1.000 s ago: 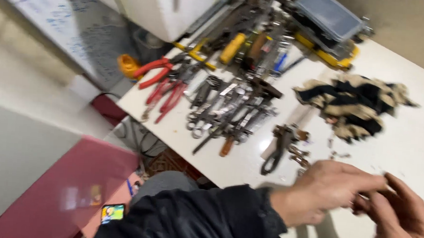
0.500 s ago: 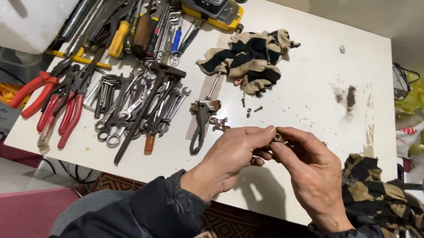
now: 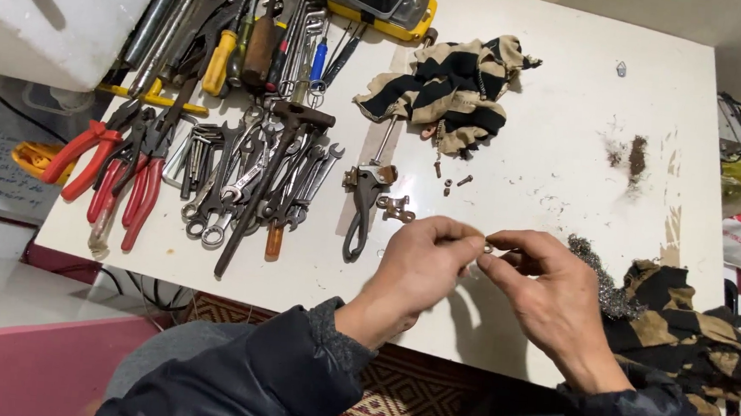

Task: The person scrubs small metal parts with a steel wool pad to remove rust and debris. They handle several small cylindrical and bolt-like pieces one by one, rotating them while scrubbing, and place the cleaned items on the white table surface.

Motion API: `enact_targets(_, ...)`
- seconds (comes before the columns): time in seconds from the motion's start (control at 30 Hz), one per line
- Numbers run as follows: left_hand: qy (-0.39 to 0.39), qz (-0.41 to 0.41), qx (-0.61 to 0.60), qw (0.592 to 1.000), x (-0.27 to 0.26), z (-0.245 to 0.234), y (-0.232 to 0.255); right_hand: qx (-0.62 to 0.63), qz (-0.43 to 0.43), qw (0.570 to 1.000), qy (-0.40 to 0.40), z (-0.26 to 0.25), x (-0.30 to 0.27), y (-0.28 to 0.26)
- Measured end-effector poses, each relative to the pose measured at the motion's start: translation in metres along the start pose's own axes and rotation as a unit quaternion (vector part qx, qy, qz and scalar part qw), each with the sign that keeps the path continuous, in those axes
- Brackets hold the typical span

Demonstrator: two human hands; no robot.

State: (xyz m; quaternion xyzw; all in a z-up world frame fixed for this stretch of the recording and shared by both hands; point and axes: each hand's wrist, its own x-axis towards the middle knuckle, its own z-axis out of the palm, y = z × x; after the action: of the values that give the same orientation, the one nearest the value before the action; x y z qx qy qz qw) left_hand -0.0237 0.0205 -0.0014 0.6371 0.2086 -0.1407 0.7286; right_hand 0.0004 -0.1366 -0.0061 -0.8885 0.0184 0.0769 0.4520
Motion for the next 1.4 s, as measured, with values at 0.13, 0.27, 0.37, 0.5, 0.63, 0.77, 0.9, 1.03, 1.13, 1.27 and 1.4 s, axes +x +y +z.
enact_targets(0.13,-0.046,0.128,0.319,0.938,0.013,-0.007,-0.021,-0.047,-0.012,0.998,-0.026,0.007,0.011,0.016)
enact_targets(0.27,0.008,0.371,0.48,0.795,0.022,-0.013,-0.051,-0.071,-0.032,0.996,-0.043,0.006,0.016,0.001)
enact_targets(0.37,0.009,0.392,0.514,0.763,0.028,-0.014,-0.06,-0.086,-0.036,0.995,-0.041,0.005,0.022,0.005)
enact_targets(0.5,-0.029,0.33,0.576,0.747,0.028,-0.015,-0.067,-0.111,-0.046,0.991,-0.054,0.01,0.027,0.006)
enact_targets(0.63,-0.037,0.309,0.605,0.733,0.04,-0.029,-0.08,-0.143,-0.069,0.985,-0.068,0.023,0.03,0.017)
enact_targets(0.77,0.029,0.274,0.597,0.754,0.061,-0.062,-0.065,-0.197,-0.111,0.972,-0.07,0.034,0.037,0.022)
enact_targets(0.9,0.086,0.229,0.584,0.774,0.056,-0.092,-0.03,-0.23,-0.157,0.959,-0.06,0.043,0.048,0.03)
enact_targets(1.03,0.088,0.21,0.565,0.793,0.04,-0.101,-0.002,-0.258,-0.193,0.946,-0.047,0.056,0.068,0.047)
enact_targets(1.13,0.089,0.196,0.571,0.792,0.042,-0.095,-0.015,-0.297,-0.214,0.93,-0.029,0.063,0.075,0.047)
enact_targets(1.27,0.028,0.183,0.579,0.794,0.036,-0.075,-0.036,-0.312,-0.201,0.929,-0.003,0.072,0.082,0.049)
enact_targets(1.4,0.003,0.204,0.58,0.789,0.029,-0.063,-0.036,-0.299,-0.195,0.934,-0.015,0.074,0.083,0.046)
